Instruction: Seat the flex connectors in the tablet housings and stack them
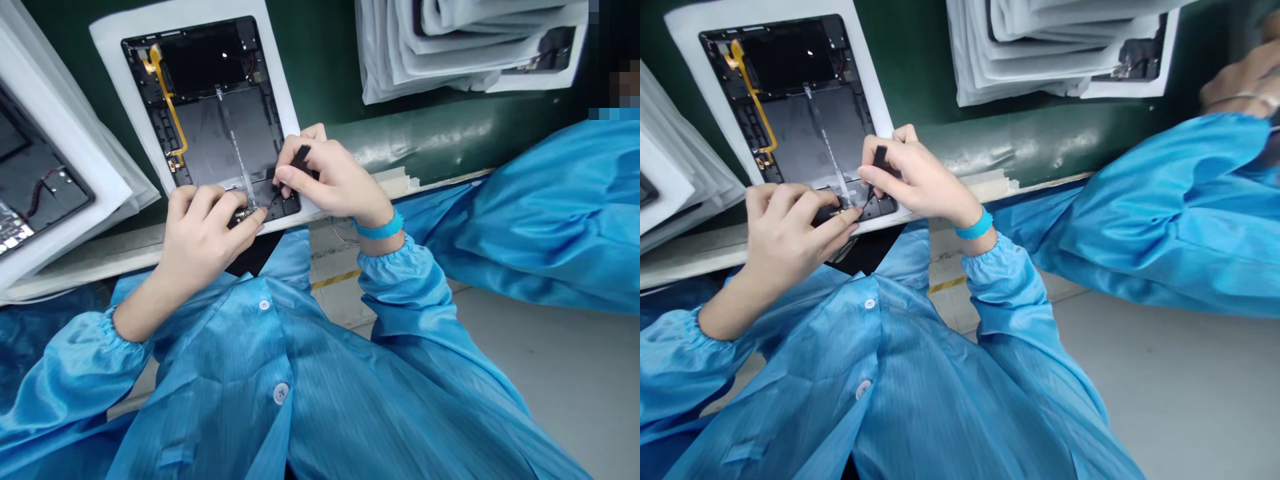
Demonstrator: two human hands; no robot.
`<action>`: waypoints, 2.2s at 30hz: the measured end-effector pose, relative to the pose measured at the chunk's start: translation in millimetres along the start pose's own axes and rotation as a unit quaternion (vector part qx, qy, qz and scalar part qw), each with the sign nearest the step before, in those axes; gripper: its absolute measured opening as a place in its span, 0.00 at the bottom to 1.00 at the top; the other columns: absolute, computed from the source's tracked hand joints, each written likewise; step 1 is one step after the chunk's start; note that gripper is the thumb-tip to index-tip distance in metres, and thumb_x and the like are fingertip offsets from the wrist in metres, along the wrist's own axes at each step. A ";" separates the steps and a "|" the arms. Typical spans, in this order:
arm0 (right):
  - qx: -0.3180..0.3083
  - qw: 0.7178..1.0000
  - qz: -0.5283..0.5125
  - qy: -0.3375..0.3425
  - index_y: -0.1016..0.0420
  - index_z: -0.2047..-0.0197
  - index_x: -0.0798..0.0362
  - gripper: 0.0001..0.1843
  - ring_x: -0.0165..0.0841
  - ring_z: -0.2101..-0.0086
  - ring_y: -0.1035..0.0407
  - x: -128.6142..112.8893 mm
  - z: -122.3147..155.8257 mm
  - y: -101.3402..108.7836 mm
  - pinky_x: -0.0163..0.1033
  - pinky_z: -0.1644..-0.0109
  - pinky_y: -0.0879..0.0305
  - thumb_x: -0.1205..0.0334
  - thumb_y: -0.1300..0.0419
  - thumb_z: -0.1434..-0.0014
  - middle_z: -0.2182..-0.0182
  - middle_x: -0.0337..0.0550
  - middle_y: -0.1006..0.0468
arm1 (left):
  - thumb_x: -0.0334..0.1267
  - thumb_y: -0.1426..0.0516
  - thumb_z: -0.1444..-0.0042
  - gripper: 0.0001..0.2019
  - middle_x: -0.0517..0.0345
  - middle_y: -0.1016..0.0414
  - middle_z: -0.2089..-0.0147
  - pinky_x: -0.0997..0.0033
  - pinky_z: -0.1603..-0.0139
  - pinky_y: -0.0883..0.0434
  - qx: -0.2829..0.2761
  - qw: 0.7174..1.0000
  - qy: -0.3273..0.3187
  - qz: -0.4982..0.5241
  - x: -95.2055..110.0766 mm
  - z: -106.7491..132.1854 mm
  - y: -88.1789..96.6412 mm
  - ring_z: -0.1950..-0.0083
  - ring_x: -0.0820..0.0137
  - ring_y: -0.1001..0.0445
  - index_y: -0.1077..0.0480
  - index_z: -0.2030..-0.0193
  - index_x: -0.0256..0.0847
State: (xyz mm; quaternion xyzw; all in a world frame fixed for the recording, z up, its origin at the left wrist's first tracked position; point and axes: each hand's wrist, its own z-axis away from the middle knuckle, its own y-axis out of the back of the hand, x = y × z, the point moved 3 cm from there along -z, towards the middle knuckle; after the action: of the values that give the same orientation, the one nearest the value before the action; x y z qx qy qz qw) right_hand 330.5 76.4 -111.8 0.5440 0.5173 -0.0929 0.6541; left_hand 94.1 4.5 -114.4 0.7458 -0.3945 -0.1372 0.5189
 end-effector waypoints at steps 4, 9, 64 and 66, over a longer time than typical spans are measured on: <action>0.107 0.993 -0.040 -0.032 0.22 0.59 0.45 0.33 0.44 0.56 0.23 -0.5 11.0 3.3 0.61 0.32 0.26 0.26 0.49 0.21 0.69 0.40 0.19 | 0.37 0.40 0.21 0.11 0.49 0.15 0.42 0.39 0.39 0.25 -0.067 0.997 0.021 0.032 -3.4 -3.1 1.0 0.41 0.50 0.17 0.18 0.39 0.54; 0.108 0.993 -0.001 -0.042 0.23 0.59 0.43 0.31 0.47 0.53 0.24 1.1 22.7 1.3 0.61 0.34 0.25 0.29 0.51 0.20 0.69 0.42 0.21 | 0.41 0.44 0.18 0.12 0.49 0.14 0.43 0.35 0.40 0.21 -0.144 0.989 0.011 0.026 -8.8 -15.3 6.4 0.42 0.50 0.16 0.18 0.39 0.54; 0.124 0.992 0.032 0.008 0.33 0.59 0.45 0.28 0.44 0.56 0.26 -20.1 28.6 -34.7 0.57 0.37 0.32 0.39 0.60 0.15 0.64 0.46 0.20 | 0.57 0.46 0.17 0.26 0.43 0.20 0.37 0.22 0.25 0.41 -0.257 0.949 -0.016 0.182 -40.9 -38.2 14.1 0.28 0.44 0.28 0.15 0.42 0.39; 0.124 0.992 0.035 0.008 0.32 0.59 0.46 0.28 0.44 0.56 0.26 -20.6 29.0 -34.1 0.57 0.36 0.32 0.40 0.60 0.15 0.64 0.46 0.20 | 0.57 0.47 0.17 0.26 0.43 0.20 0.36 0.21 0.26 0.41 -0.254 0.952 -0.024 0.170 -41.9 -37.9 12.8 0.27 0.42 0.29 0.14 0.43 0.38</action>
State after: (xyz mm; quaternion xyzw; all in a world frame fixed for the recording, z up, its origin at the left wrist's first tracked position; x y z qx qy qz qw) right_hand 314.6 30.5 -120.4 0.6394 0.4873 -0.1290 0.5805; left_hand 84.4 58.4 -95.6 0.5074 -0.4800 -0.1608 0.6973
